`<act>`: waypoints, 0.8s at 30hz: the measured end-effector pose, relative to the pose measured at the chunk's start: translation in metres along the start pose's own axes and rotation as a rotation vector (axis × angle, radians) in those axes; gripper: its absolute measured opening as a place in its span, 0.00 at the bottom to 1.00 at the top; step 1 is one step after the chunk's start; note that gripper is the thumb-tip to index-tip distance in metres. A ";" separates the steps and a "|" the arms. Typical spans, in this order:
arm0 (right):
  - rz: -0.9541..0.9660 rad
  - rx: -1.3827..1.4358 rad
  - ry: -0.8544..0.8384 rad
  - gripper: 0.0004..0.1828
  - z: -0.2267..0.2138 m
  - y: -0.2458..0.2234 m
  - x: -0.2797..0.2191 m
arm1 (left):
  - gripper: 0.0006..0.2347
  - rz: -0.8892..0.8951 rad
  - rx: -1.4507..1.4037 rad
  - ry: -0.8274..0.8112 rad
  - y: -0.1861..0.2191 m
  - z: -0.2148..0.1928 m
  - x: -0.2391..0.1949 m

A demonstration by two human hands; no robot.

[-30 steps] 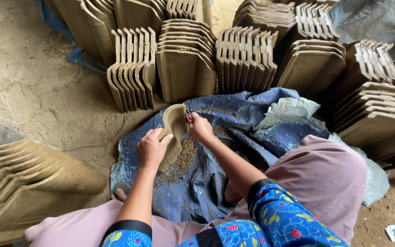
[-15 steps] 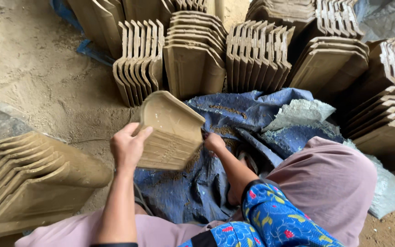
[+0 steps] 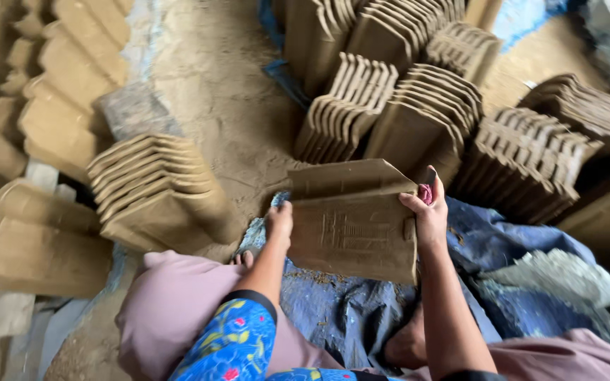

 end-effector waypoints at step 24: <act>-0.436 -0.835 -0.355 0.27 0.160 0.050 -0.123 | 0.37 -0.087 -0.115 -0.599 0.084 0.002 -0.135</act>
Point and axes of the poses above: each hand's wrist, its own x-axis towards the middle knuckle, its own z-axis out of the palm, y = z × x, the point moved 10 cm from there along x, towards the middle knuckle
